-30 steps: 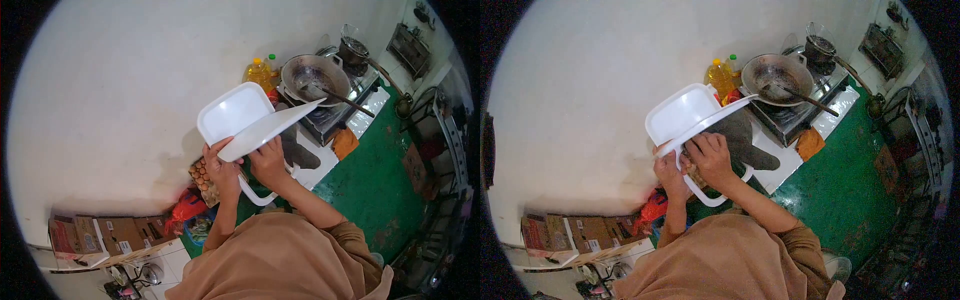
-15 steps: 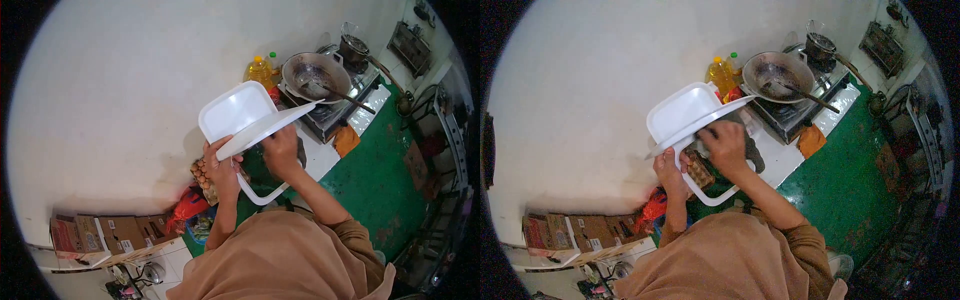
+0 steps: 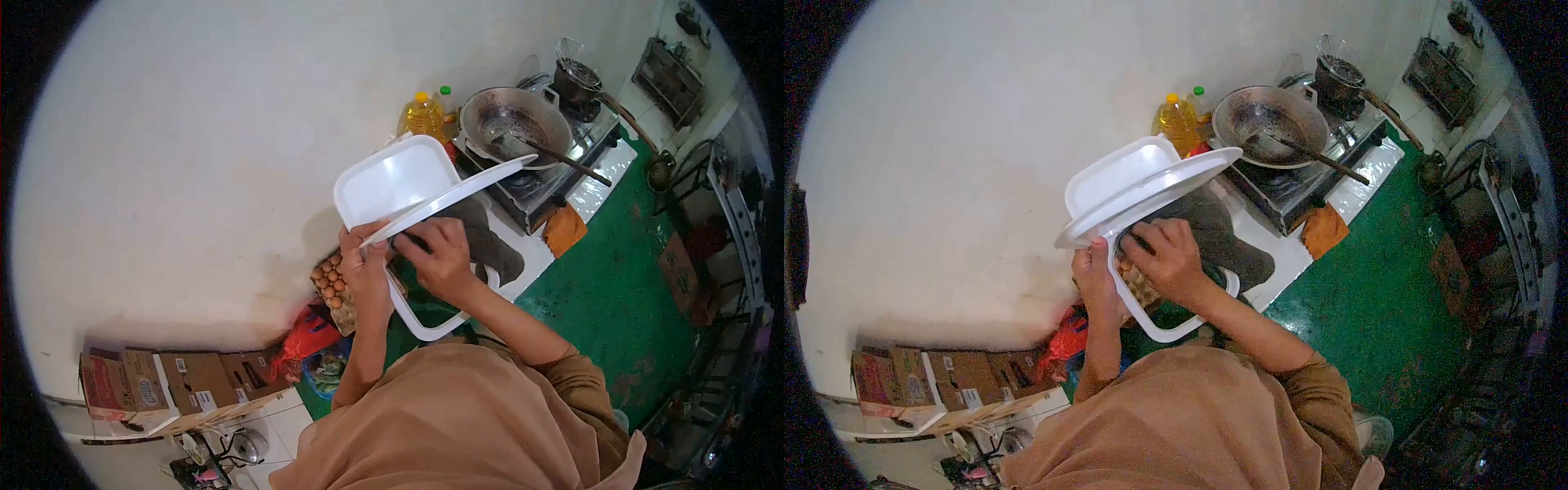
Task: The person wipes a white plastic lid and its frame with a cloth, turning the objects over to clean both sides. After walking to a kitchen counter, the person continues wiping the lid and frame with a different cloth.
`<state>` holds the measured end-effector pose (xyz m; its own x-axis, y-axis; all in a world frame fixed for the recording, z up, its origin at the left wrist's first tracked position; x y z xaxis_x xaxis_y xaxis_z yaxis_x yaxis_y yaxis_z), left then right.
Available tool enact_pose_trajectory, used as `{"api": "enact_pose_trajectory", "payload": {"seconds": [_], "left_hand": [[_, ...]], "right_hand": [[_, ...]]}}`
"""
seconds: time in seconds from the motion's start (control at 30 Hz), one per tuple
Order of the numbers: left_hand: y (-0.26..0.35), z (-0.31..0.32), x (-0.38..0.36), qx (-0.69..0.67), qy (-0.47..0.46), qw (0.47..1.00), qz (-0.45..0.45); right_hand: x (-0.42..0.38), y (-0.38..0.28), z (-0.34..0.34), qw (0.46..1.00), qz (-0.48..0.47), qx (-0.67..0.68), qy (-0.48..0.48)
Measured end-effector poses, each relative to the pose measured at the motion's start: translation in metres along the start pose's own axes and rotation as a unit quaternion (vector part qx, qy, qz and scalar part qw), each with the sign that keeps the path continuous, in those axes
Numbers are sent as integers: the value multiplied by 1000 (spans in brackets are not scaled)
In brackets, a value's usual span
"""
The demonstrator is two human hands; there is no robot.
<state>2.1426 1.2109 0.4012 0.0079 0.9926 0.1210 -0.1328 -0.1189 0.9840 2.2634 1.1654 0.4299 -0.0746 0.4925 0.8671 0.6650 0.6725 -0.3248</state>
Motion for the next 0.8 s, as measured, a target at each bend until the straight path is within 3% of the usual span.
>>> {"api": "enact_pose_trajectory", "payload": {"seconds": [0.07,0.23,0.3,0.4,0.5,0.67,0.73,0.8], "left_hand": [[-8,-3,3,73,-11,997,3],[-3,-4,11,108,-42,993,25],[1,-3,11,102,-49,993,41],[4,-1,7,16,-66,996,-53],[-2,-5,16,43,-41,998,21],[8,3,17,43,-44,998,3],[17,4,15,76,-11,996,35],[9,0,20,69,-8,997,16]], "right_hand": [[0,-6,3,1000,-20,5,-13],[4,-18,12,995,89,-41,-25],[2,-28,19,999,29,-13,-23],[7,-23,12,998,18,0,-58],[14,-15,7,998,42,-18,-34],[10,-16,10,996,85,-28,9],[7,-22,15,997,51,28,-50],[7,-24,15,997,46,44,-46]]}}
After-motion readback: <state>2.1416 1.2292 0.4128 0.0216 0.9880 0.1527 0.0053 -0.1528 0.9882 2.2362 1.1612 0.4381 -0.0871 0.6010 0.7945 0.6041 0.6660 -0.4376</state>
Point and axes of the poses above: each hand's wrist, its own x-axis towards the middle knuckle, its own z-axis out of the palm, y = z × x, the point moved 5 cm from there along x, towards the middle knuckle, and after that the axes turned 15 degrees about x, right-handed, at the moved point
